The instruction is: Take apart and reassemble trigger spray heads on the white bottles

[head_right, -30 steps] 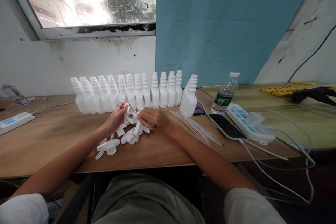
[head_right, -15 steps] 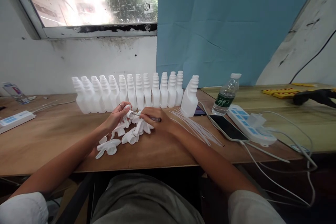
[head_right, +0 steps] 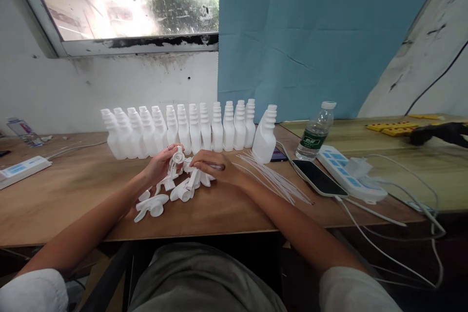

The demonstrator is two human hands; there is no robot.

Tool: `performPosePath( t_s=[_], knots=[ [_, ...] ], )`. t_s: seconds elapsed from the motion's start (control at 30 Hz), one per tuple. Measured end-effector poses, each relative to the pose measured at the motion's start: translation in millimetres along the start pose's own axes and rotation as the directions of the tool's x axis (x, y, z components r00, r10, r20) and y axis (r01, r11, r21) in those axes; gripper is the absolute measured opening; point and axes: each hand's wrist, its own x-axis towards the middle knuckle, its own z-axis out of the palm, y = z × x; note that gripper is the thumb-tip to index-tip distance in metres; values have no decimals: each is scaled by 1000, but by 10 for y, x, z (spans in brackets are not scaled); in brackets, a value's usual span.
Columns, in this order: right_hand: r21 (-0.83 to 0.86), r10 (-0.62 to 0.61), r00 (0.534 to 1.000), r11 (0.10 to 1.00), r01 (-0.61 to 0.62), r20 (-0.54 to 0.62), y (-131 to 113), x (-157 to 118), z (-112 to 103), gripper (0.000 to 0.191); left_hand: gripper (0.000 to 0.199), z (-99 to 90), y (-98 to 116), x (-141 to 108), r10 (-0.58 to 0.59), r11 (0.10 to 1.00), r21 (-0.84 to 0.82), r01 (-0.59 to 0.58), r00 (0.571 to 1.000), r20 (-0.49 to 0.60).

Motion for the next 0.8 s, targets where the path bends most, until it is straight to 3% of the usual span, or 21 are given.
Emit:
performPosePath(
  t_s=[0.07,0.17,0.3,0.37,0.47,0.6,0.67,0.8],
  knots=[
    [-92,-144,989,985,146,29,56,-5,33,25,23,8,8,2,-60,996,-58,62,998,24],
    [-211,-247,966,943,257,75,135,-4,61,29,17,18,15,2,-138,982,-120,145,989,60],
    [-277,-230,955,920,276,188,114,4,54,33,19,1,12,13,-159,981,-112,161,987,25],
    [-248,-225,961,934,259,159,71,2,30,31,25,-25,13,25,-115,991,-63,114,993,-20],
    [-167,-198,980,967,193,-15,23,-10,-58,32,32,-72,38,35,-16,999,37,19,997,-75],
    [-98,16,968,994,-42,-250,31,-55,-280,44,35,-118,108,20,71,977,208,-53,994,-79],
    [-58,156,946,982,-179,-284,70,-89,-392,49,35,-124,134,8,99,953,294,-76,993,-65],
    [-6,357,909,930,-367,-214,183,-150,-547,59,30,-125,121,-10,155,882,454,-125,987,-30]
  ],
)
